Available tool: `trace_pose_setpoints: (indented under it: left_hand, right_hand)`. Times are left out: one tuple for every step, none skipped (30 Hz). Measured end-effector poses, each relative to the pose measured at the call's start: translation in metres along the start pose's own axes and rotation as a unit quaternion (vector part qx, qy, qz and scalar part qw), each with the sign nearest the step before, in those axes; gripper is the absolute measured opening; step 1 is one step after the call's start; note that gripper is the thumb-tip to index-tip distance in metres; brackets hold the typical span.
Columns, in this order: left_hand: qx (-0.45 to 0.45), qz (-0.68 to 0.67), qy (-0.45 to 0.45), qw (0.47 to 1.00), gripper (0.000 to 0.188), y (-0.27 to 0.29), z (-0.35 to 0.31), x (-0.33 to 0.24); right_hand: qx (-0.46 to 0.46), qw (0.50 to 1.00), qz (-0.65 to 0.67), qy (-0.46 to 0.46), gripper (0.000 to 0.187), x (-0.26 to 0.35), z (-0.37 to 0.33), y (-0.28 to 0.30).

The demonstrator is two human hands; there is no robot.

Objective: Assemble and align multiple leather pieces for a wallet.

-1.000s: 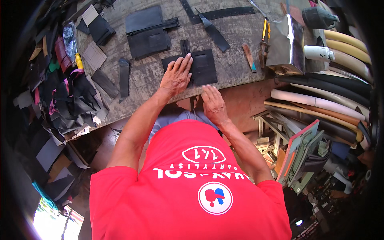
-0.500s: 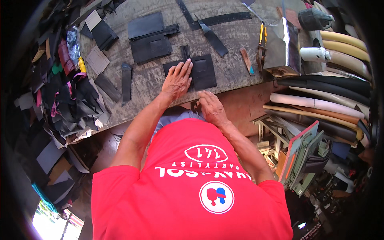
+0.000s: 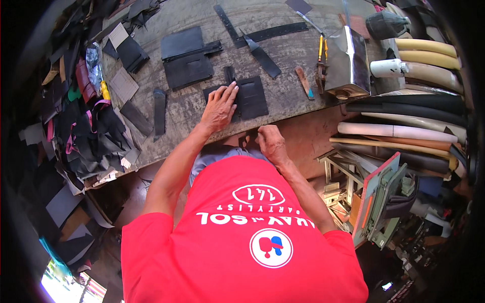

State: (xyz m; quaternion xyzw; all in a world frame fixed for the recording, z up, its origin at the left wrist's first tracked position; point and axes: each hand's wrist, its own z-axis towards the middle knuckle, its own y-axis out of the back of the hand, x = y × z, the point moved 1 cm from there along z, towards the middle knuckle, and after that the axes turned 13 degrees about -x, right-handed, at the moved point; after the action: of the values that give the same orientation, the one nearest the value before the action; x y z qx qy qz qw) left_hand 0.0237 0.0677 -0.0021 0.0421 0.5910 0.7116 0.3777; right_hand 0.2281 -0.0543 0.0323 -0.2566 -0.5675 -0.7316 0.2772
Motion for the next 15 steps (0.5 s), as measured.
trace_pose_setpoints:
  left_hand:
    - [0.001,-0.025,0.008,1.0,0.062,0.001,0.001,0.002]
    - [0.003,-0.049,0.015,0.999,0.062,0.002,0.002,0.004]
    - [0.0,-0.074,0.022,0.997,0.063,0.004,0.002,0.003]
    - [-0.004,-0.071,0.018,0.997,0.063,0.005,0.002,0.0]
    - [-0.02,-0.038,0.01,0.999,0.062,0.005,0.002,-0.005]
    - [-0.037,-0.005,0.002,0.999,0.061,0.005,0.002,-0.009]
    - [-0.037,0.027,0.003,0.999,0.06,-0.001,0.003,-0.011]
    - [-0.04,0.031,0.0,0.999,0.06,-0.005,0.002,-0.013]
    - [-0.041,0.051,0.013,0.998,0.06,-0.01,0.001,-0.013]
    - [-0.042,0.072,0.026,0.996,0.059,-0.012,0.0,-0.014]
    - [-0.051,0.075,0.027,0.995,0.06,-0.014,-0.001,-0.014]
    - [-0.054,0.079,0.027,0.995,0.06,-0.016,-0.002,-0.013]
    - [-0.034,0.093,0.029,0.995,0.06,-0.015,-0.001,-0.015]
    - [-0.014,0.106,0.033,0.994,0.06,-0.014,0.001,-0.017]
    - [-0.007,0.114,0.03,0.993,0.06,-0.014,0.005,-0.017]
  right_hand:
    - [-0.039,0.999,-0.005,0.001,0.012,-0.003,0.002,0.001]
    - [-0.044,0.999,-0.005,0.003,0.012,-0.006,0.003,0.001]
    - [-0.044,0.999,-0.03,0.009,0.013,-0.009,0.004,0.003]
    - [-0.044,0.997,-0.055,0.014,0.014,-0.011,0.008,0.004]
    - [-0.049,0.997,-0.054,0.017,0.014,-0.011,0.014,0.002]
    - [-0.051,0.996,-0.058,0.055,0.018,-0.01,0.02,-0.002]
    - [-0.051,0.992,-0.062,0.093,0.021,-0.008,0.028,-0.006]
    - [-0.055,0.992,-0.061,0.096,0.021,-0.006,0.035,-0.01]
    - [-0.048,0.989,-0.065,0.121,0.025,-0.004,0.043,-0.014]
    - [-0.04,0.986,-0.069,0.145,0.029,-0.003,0.049,-0.017]
    - [-0.014,0.988,-0.07,0.134,0.034,-0.006,0.053,-0.02]
    - [-0.016,0.988,-0.068,0.137,0.034,-0.007,0.056,-0.02]
    - [0.002,0.99,-0.086,0.113,0.036,-0.007,0.06,-0.019]
    - [0.02,0.99,-0.104,0.089,0.038,-0.008,0.063,-0.018]
    - [0.021,0.99,-0.101,0.095,0.038,-0.012,0.063,-0.018]
